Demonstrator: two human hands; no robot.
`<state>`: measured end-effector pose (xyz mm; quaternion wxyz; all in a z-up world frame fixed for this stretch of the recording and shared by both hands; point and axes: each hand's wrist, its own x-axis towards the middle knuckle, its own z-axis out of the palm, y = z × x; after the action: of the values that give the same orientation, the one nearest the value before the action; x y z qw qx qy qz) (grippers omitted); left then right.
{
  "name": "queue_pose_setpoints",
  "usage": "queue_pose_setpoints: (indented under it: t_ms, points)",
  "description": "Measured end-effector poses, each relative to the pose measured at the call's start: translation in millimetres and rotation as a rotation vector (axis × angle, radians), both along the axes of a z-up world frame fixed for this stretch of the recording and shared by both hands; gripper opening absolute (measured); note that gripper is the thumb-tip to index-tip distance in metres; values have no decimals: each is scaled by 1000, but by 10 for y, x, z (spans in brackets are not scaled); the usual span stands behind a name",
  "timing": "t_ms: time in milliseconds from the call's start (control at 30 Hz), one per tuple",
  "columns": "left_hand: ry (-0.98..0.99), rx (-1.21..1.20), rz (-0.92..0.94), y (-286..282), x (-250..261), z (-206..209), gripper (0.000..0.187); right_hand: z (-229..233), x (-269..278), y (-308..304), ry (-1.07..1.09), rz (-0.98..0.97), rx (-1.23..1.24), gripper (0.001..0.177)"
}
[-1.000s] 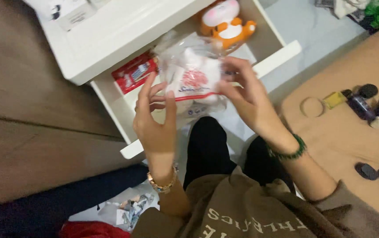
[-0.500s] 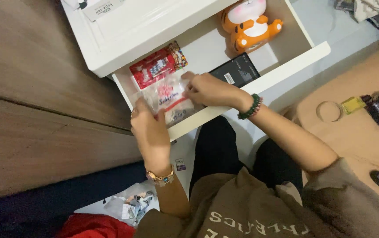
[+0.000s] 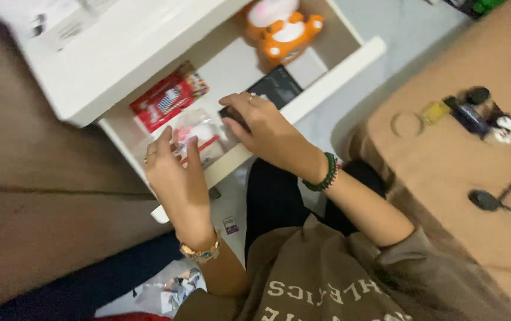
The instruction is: The person organizes various small items from a bed into a white drawer. They place a red packet, a white envelope, a black box, a cat-shaped toy, a phone case, and several bottles into the drawer one by one.
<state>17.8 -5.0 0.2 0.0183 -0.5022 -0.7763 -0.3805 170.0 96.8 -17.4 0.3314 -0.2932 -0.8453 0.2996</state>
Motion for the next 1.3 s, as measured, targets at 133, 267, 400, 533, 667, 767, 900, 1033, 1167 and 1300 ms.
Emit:
queue_pose_setpoints:
  t_ms: [133, 267, 400, 533, 667, 767, 900, 1033, 1167, 1300]
  points:
    - [-33, 117, -183, 153, 451, 15, 26, 3, 469, -175, 117, -164, 58, 33]
    - [-78, 317, -281, 274, 1139, 77, 11, -235, 1123, -331, 417, -416, 187, 30]
    - [-120, 326, -485, 438, 1821, -54, 12, -604, 1915, -509, 371, -730, 27, 26]
    - [-214, 273, -755, 706, 2691, -622, 20, -960, 2718, -734, 393, -928, -50, 25]
    - [-390, 2, -911, 875, 3688, -1266, 13, -1388, 3522, -1002, 229, -1304, -117, 24]
    - [-356, -240, -1043, 1046, 4401, -1966, 18, -1766, 4088, -1147, 134, -1595, -123, 21]
    - [-177, -503, -1255, 938, 5005, -1988, 20, -2617, 4772, -1335, 61, -1982, -107, 29]
    - [-379, -500, -1338, 802, 5790, -3308, 15, -3590, 5338, -1428, -16, -2162, -201, 39]
    - [-349, -585, -1369, 744, 6188, -3986, 20, -3745, 5402, -1432, 66, -2128, -189, 20]
    - [-581, -622, -1316, 736, 5942, -3440, 41, -3445, 5153, -1549, 379, -2097, -152, 14]
